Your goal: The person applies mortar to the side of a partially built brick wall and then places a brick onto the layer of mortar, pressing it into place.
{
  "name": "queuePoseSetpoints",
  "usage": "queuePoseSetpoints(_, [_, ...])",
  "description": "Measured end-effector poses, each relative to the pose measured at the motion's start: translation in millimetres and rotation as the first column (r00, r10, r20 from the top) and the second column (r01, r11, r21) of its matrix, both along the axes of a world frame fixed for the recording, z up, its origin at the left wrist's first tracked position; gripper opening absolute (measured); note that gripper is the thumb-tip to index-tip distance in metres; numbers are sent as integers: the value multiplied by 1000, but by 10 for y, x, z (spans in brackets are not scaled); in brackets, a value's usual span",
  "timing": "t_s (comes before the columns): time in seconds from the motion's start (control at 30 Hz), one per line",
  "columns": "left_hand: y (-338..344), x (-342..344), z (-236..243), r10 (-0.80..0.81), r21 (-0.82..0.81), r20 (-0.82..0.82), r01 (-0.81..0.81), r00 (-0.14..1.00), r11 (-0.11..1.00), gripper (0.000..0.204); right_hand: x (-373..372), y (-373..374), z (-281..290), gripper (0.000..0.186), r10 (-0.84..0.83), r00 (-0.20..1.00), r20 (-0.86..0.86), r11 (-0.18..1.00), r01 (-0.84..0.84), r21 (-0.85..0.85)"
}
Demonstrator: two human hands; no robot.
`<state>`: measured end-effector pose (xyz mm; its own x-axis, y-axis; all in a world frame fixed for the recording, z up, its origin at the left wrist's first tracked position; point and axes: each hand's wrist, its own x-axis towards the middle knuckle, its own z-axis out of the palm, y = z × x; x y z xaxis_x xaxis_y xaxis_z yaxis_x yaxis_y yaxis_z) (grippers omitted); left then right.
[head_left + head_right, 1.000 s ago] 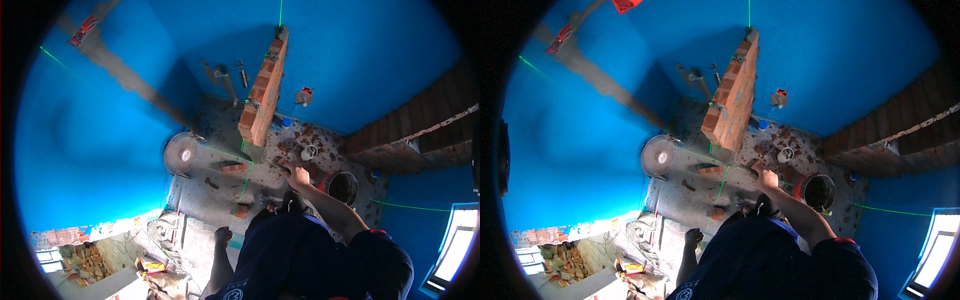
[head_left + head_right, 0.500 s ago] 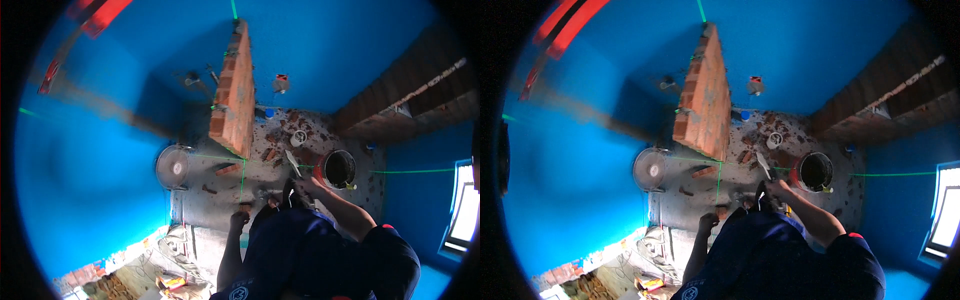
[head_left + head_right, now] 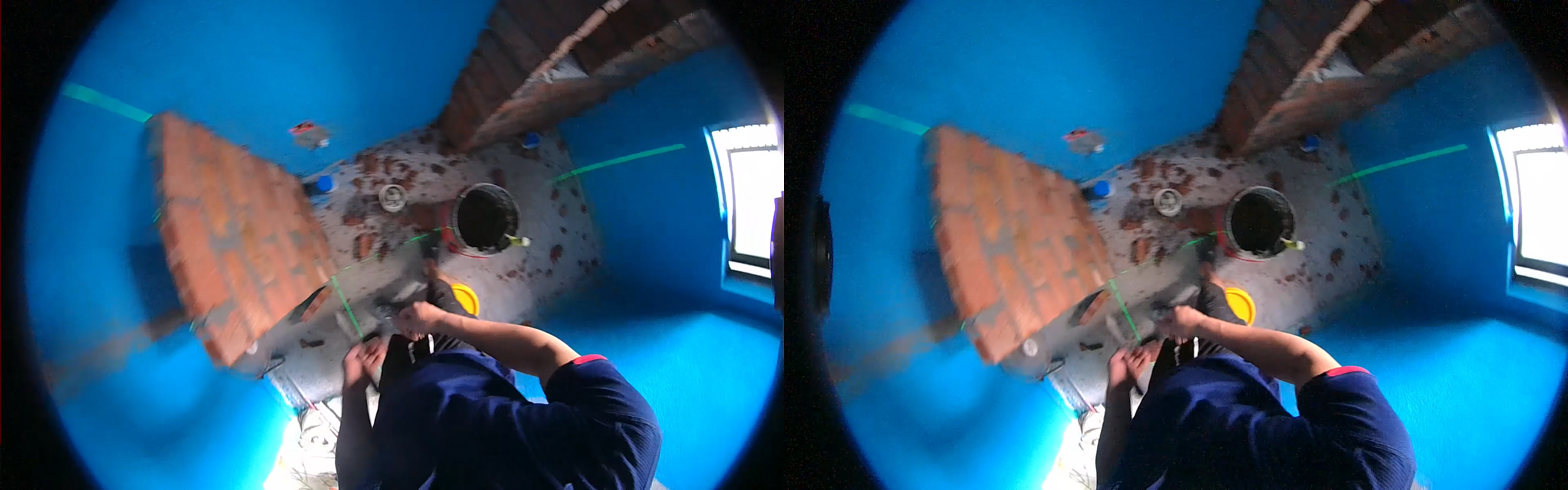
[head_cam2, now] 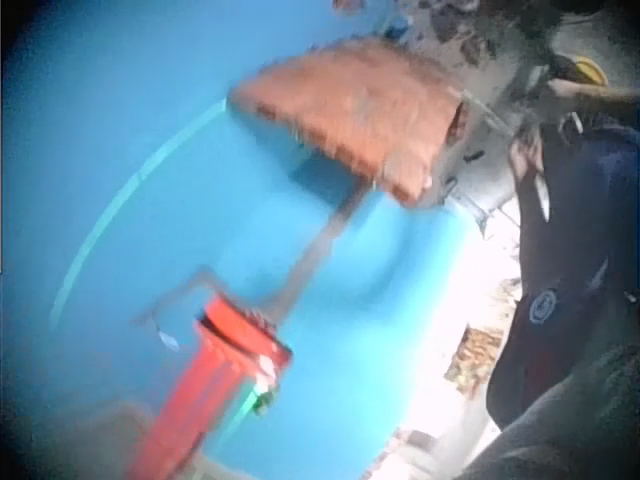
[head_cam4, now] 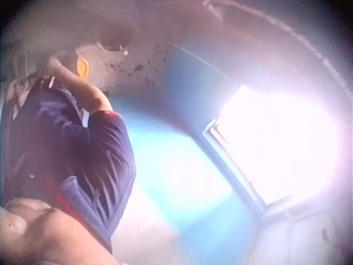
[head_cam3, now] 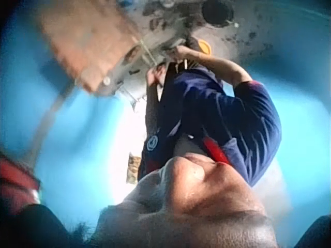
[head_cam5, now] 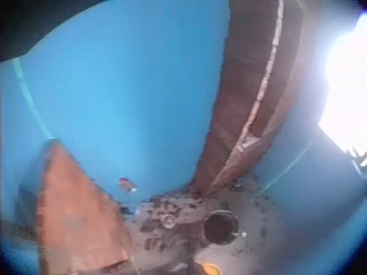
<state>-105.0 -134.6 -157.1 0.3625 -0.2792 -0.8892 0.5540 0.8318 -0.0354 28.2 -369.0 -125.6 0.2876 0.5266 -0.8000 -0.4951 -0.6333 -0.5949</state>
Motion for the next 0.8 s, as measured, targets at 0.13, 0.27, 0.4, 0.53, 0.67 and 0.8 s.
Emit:
queuePoseSetpoints(0.13, [248, -437, 108, -247, 299, -283, 329, 927, 895, 26, 441, -1364, -938, 36, 6, 973, 231, 703, 160, -693])
queuePoseSetpoints(0.27, [811, -1404, 308, -705, 332, -490, 857, 514, 394, 28, 400, -2547, -1872, 35, 383, 901, 203, 419, 27, -908])
queuePoseSetpoints(0.4, [866, -1618, 861, -799, 108, -547, 968, 248, 226, 45, 404, -3163, -2396, 53, 671, 731, 119, 241, -63, -969])
queuePoseSetpoints(0.53, [565, -1354, 808, -553, 42, -729, 833, 403, 552, 59, 275, -3559, -2993, 53, 735, 665, -131, 75, -272, -959])
queuePoseSetpoints(0.67, [352, -1208, 487, -402, 285, -703, 750, 586, 597, 40, 244, -3935, -3499, 31, 597, 797, -90, 103, -187, -977])
queuePoseSetpoints(0.8, [-21, -96, 265, -634, 358, -520, 820, 572, 446, 41, 379, -4000, -3256, 25, 561, 823, -95, 260, -284, -923])
